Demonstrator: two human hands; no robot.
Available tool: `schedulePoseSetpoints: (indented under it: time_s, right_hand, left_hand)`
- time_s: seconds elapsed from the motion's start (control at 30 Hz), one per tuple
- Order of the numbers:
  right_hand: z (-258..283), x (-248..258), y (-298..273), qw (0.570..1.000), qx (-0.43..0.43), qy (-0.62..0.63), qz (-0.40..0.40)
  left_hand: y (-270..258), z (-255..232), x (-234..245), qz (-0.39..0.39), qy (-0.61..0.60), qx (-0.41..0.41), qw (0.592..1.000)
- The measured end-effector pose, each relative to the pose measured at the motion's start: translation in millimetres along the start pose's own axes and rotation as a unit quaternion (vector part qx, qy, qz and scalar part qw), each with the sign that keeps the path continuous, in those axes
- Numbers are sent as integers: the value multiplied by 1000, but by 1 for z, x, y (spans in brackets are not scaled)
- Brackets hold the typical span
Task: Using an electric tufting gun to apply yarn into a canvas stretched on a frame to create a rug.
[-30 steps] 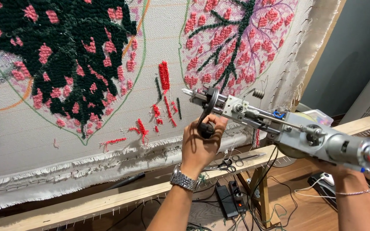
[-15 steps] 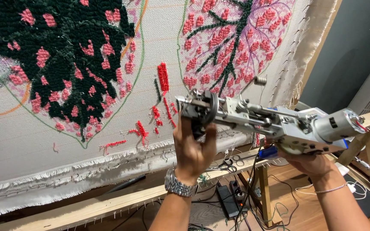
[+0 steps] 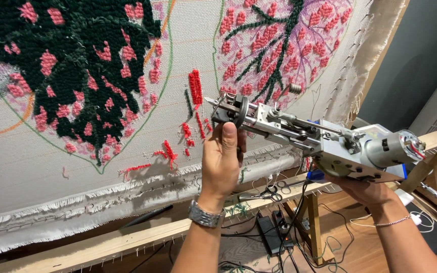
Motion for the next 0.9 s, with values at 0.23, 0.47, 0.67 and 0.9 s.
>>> schedulePoseSetpoints:
  time_s: [0.23, 0.47, 0.67, 0.9]
  right_hand:
    - [14, -2, -4, 762, -260, 585, -95]
    - [77, -39, -6, 778, -332, 533, 27]
    - [-4, 24, -22, 967, -174, 99, 159]
    - [44, 109, -11, 951, -144, -234, -140]
  left_hand:
    - [1, 24, 10, 0, -75, 69, 995]
    - [-1, 23, 7, 11, -70, 150, 986]
    - [-4, 20, -7, 29, -44, 205, 977]
    - [-2, 37, -14, 49, 31, 121, 991]
Point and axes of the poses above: each hand's wrist, its own y-axis towards the middle knuckle, its own x-axis out of the back of the hand, z = x × y, the point moved 7 cm from there along y, towards the middle knuckle, and after that the axes turned 8 degrees about -z, right-handed, at the moved point
